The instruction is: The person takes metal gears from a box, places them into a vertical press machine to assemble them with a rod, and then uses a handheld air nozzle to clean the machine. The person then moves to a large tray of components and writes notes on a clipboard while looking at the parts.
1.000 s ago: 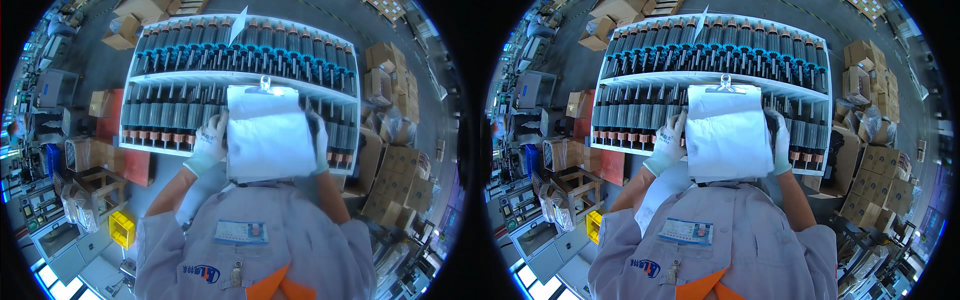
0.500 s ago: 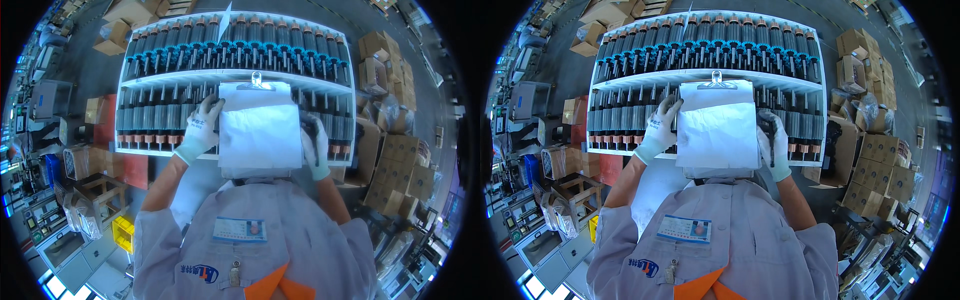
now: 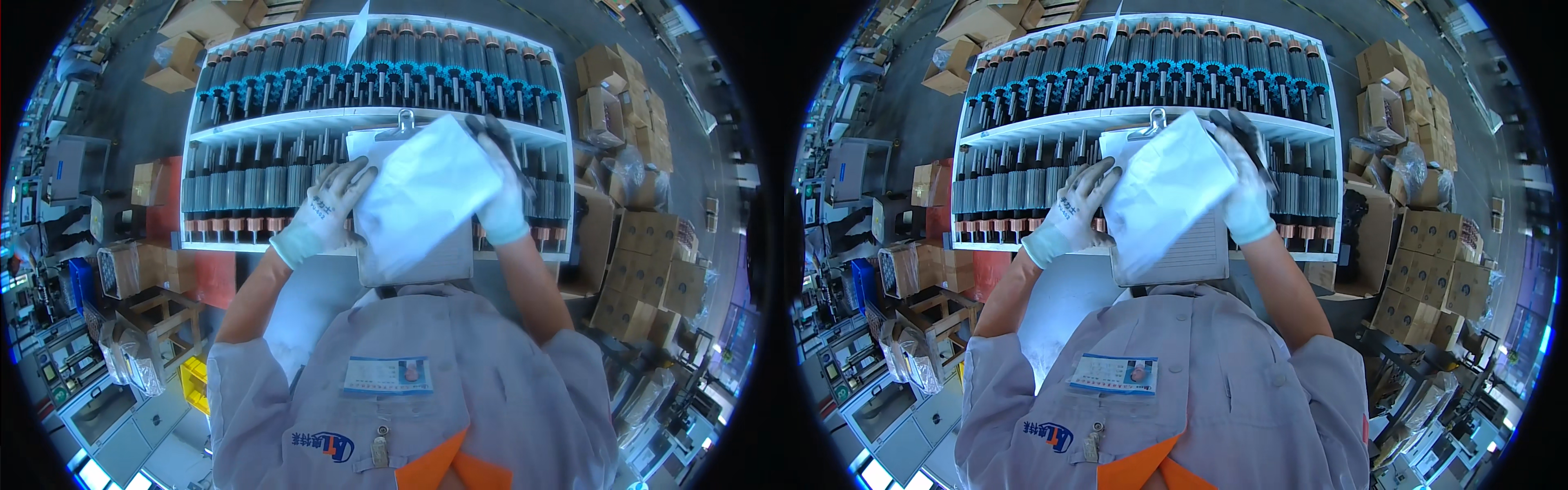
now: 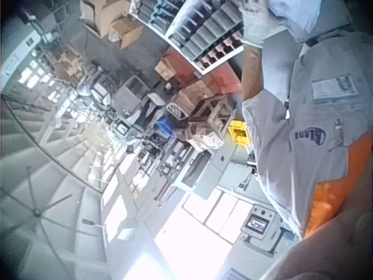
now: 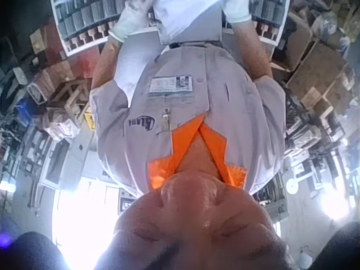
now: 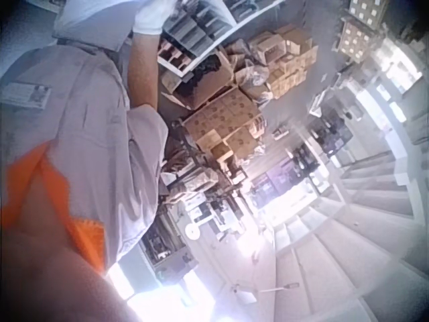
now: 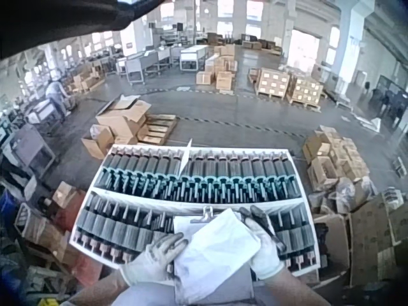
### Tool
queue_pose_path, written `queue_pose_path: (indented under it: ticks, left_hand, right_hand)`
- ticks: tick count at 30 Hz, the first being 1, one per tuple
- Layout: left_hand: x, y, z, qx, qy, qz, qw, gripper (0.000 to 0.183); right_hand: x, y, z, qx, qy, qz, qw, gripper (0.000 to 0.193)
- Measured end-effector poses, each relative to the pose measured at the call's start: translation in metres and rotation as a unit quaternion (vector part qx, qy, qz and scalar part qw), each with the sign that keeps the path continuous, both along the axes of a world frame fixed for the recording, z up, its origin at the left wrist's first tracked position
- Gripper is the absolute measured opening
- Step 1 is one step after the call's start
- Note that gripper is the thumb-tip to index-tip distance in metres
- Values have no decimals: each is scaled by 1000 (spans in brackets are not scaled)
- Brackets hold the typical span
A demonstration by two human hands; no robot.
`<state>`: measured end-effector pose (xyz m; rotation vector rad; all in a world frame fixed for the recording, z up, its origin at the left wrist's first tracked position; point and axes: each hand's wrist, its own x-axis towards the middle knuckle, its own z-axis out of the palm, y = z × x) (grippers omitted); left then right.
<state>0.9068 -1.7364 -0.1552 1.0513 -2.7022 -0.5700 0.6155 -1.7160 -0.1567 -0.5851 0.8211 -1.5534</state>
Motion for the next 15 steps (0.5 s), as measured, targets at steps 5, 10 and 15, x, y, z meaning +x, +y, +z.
queue_pose_path:
  ticks: [5, 10, 15]
  left_hand:
    - [-6, -10, -34, -103, 76, 85, 988, 96]
    - [-10, -48, -53, 225, 391, 245, 858, 51]
    - [-20, -71, -79, 208, 465, 301, 806, 49]
  right_hand:
    - [21, -38, -11, -9, -141, -39, 989, 31]
    - [32, -43, -15, -58, 142, -125, 980, 44]
    - [12, 5, -34, -64, 313, -38, 947, 48]
